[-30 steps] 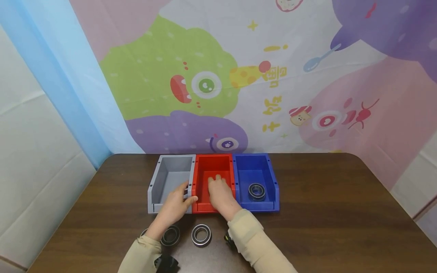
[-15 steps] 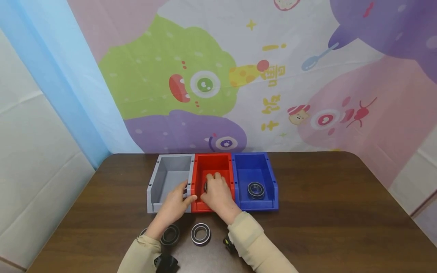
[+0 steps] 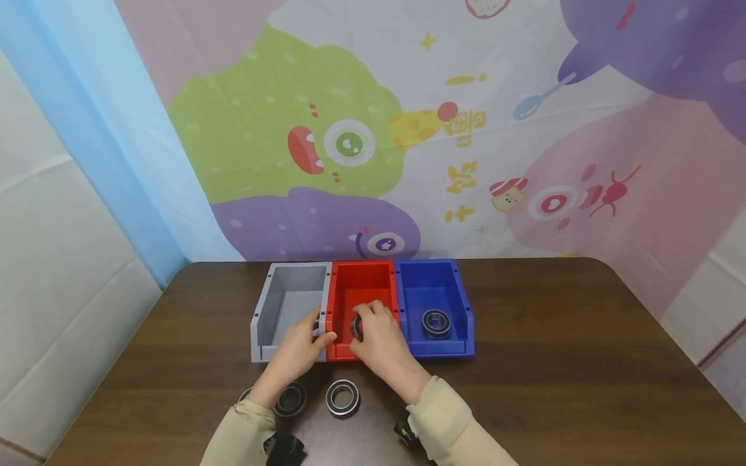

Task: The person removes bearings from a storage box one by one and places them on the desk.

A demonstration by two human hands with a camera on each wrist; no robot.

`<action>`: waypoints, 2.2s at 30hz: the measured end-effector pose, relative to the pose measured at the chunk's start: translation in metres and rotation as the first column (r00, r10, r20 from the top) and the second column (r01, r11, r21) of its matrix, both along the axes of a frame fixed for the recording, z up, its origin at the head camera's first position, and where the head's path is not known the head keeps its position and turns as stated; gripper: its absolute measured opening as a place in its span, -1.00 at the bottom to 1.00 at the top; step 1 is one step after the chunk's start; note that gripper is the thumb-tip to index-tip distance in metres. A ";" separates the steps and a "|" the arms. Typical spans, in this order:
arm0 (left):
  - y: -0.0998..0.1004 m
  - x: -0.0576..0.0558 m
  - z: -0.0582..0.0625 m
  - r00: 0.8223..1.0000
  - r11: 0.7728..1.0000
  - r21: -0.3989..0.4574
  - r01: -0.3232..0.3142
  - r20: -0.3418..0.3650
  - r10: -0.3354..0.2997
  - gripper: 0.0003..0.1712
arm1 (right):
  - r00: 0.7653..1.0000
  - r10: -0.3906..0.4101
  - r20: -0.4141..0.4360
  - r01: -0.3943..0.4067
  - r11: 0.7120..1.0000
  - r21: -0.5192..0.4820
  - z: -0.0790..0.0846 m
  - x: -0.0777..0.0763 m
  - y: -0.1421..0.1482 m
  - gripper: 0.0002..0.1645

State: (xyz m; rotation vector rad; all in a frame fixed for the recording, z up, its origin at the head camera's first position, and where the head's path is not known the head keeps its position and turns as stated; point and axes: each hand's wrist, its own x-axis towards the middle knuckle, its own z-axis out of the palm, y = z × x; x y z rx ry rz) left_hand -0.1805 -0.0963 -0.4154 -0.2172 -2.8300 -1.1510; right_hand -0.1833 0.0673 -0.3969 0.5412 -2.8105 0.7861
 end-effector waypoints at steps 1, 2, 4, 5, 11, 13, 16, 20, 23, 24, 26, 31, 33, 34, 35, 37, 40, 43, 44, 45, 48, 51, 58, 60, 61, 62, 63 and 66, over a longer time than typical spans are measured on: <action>0.000 0.000 0.000 1.000 1.000 -0.005 0.001 -0.003 -0.001 -0.29 | 1.000 0.002 -0.002 -0.002 1.000 0.001 0.001 0.001 0.001 -0.48; 0.000 0.001 0.001 1.000 1.000 -0.005 -0.001 -0.001 0.001 -0.29 | 1.000 0.004 -0.006 -0.004 1.000 -0.002 0.002 0.003 0.003 -0.48; 0.000 0.001 0.001 1.000 1.000 -0.006 -0.001 0.002 0.001 -0.29 | 1.000 0.002 -0.014 -0.002 1.000 -0.010 0.003 0.005 0.006 -0.48; 0.000 0.001 0.001 1.000 1.000 -0.009 0.000 0.003 0.000 -0.29 | 1.000 0.001 -0.019 -0.002 1.000 -0.013 0.004 0.006 0.007 -0.49; 0.001 -0.001 0.001 1.000 1.000 -0.014 0.000 0.010 0.000 -0.28 | 1.000 0.025 -0.015 -0.025 1.000 -0.007 0.005 0.012 0.013 -0.50; 0.001 -0.001 0.001 1.000 1.000 -0.013 0.000 0.010 0.000 -0.28 | 0.999 0.034 -0.009 -0.034 0.999 0.001 0.005 0.016 0.014 -0.50; 0.000 0.000 0.001 1.000 1.000 -0.015 0.000 0.009 0.001 -0.28 | 0.999 0.046 -0.018 -0.046 0.999 0.016 0.002 0.021 0.016 -0.50; -0.001 0.000 0.000 1.000 1.000 -0.010 -0.002 0.013 0.003 -0.28 | 0.997 0.067 -0.028 -0.066 0.997 0.033 -0.003 0.028 0.018 -0.51; -0.002 0.001 -0.001 1.000 1.000 -0.009 -0.001 0.011 0.001 -0.28 | 0.997 0.082 -0.005 -0.081 0.996 0.048 -0.007 0.032 0.020 -0.52; -0.002 0.001 -0.001 1.000 1.000 -0.010 0.001 0.006 -0.001 -0.28 | 0.996 0.087 0.006 -0.088 0.995 0.056 -0.008 0.034 0.021 -0.52; -0.003 0.001 -0.002 1.000 1.000 -0.012 0.003 -0.003 -0.003 -0.28 | 0.995 0.097 0.029 -0.099 0.993 0.066 -0.010 0.037 0.022 -0.52; -0.004 0.002 -0.002 1.000 1.000 -0.015 -0.002 -0.017 0.002 -0.28 | 0.994 0.111 0.022 -0.112 0.990 0.081 -0.013 0.042 0.026 -0.52; -0.004 0.002 -0.001 1.000 1.000 -0.018 -0.001 -0.020 0.001 -0.28 | 0.993 0.118 0.006 -0.118 0.989 0.084 -0.015 0.044 0.027 -0.51; -0.003 0.002 -0.001 1.000 1.000 -0.021 0.000 -0.021 0.000 -0.28 | 0.992 0.126 0.006 -0.126 0.989 0.082 -0.017 0.045 0.027 -0.51; -0.003 0.002 -0.001 1.000 1.000 -0.022 0.000 -0.021 -0.001 -0.29 | 0.991 0.134 0.008 -0.134 0.988 0.082 -0.018 0.046 0.028 -0.51; -0.002 0.002 -0.001 1.000 1.000 -0.022 0.003 -0.022 -0.004 -0.29 | 0.988 0.153 0.029 -0.155 0.984 0.084 -0.021 0.048 0.028 -0.51; -0.001 0.002 -0.001 1.000 1.000 -0.014 0.006 -0.013 -0.006 -0.29 | 0.978 0.198 0.071 -0.205 0.974 0.102 -0.024 0.050 0.029 -0.53; -0.001 0.002 -0.001 1.000 1.000 -0.006 0.006 0.000 -0.006 -0.28 | 0.965 0.243 0.103 -0.256 0.956 0.140 -0.025 0.052 0.029 -0.55; -0.001 0.002 -0.001 1.000 1.000 -0.005 0.006 0.003 -0.006 -0.28 | 0.961 0.253 0.110 -0.267 0.951 0.152 -0.025 0.052 0.029 -0.55; -0.002 0.002 -0.001 1.000 1.000 -0.006 0.007 0.005 -0.007 -0.28 | 0.959 0.258 0.117 -0.274 0.948 0.162 -0.025 0.053 0.030 -0.55; -0.002 0.001 -0.001 1.000 1.000 -0.003 0.007 0.001 -0.007 -0.28 | 0.959 0.260 0.117 -0.278 0.944 0.180 -0.027 0.054 0.030 -0.54; -0.002 0.002 -0.001 1.000 1.000 -0.005 0.004 -0.009 -0.004 -0.28 | 0.960 0.256 0.112 -0.273 0.944 0.183 -0.027 0.053 0.030 -0.54; -0.003 0.002 0.000 1.000 1.000 0.000 0.011 -0.020 -0.011 -0.29 | 0.955 0.274 0.110 -0.291 0.940 0.180 -0.027 0.051 0.031 -0.53; -0.003 0.002 0.000 1.000 1.000 0.000 0.014 -0.024 -0.014 -0.29 | 0.954 0.279 0.109 -0.295 0.938 0.183 -0.028 0.051 0.031 -0.52; -0.003 0.002 0.000 1.000 1.000 0.002 0.013 -0.024 -0.013 -0.28 | 0.954 0.281 0.110 -0.297 0.937 0.185 -0.028 0.051 0.031 -0.52; -0.003 0.002 0.000 1.000 1.000 0.001 0.013 -0.026 -0.013 -0.28 | 0.953 0.281 0.114 -0.299 0.936 0.184 -0.028 0.051 0.031 -0.51; -0.003 0.002 0.000 0.999 1.000 -0.002 0.015 -0.031 -0.015 -0.29 | 0.952 0.281 0.117 -0.299 0.936 0.184 -0.028 0.050 0.031 -0.51; -0.002 0.002 0.000 0.999 1.000 -0.003 0.014 -0.035 -0.014 -0.29 | 0.950 0.285 0.129 -0.305 0.935 0.179 -0.027 0.050 0.031 -0.51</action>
